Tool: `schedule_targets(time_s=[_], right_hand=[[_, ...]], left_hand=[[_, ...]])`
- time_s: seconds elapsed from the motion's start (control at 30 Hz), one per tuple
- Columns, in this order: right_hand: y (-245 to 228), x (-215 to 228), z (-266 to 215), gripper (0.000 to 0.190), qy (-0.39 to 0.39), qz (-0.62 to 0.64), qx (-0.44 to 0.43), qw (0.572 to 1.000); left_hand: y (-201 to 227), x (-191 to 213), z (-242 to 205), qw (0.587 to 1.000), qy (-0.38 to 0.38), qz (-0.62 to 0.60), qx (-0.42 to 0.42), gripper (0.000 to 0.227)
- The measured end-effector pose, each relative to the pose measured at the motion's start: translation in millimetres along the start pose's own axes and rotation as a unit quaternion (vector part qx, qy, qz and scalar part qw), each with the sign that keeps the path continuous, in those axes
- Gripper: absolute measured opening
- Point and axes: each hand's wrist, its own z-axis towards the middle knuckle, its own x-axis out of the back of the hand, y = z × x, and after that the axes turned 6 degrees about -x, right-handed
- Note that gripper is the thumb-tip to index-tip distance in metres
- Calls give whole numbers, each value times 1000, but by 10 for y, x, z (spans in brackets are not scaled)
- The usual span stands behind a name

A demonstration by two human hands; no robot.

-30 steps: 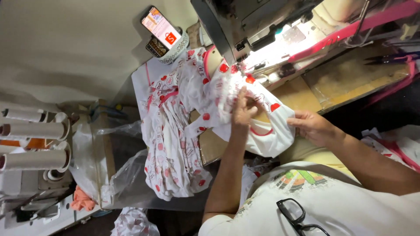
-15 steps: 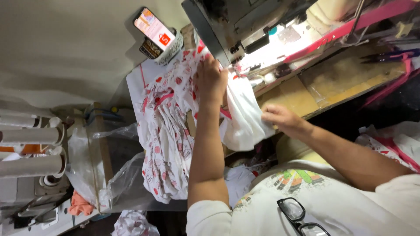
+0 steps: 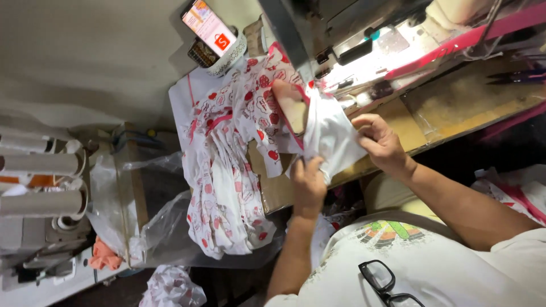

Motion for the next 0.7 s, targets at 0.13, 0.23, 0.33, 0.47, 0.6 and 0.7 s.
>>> schedule_targets(time_s=[0.13, 0.23, 0.33, 0.47, 0.6, 0.7], right_hand=[[-47, -88, 242, 40, 29, -70, 65, 995], [-489, -352, 370, 19, 112, -239, 159, 951], [-431, -306, 500, 5, 113, -491, 219, 835], [-335, -201, 488, 20, 61, -555, 190, 807], [-124, -585, 310, 36, -16, -317, 275, 907], [18, -1016, 124, 34, -161, -234, 301, 910]], left_hand=[[-153, 410, 513, 999, 32, -28, 4, 16], [-355, 597, 1032, 995, 69, 73, -11, 21], [-685, 429, 1456, 985, 134, 107, -2, 15], [-1313, -335, 1462, 982, 133, 132, 34, 28], [-1420, -318, 1329, 994, 75, 1, 77, 58], [-1244, 162, 1130, 993, 20, -64, 95, 68]])
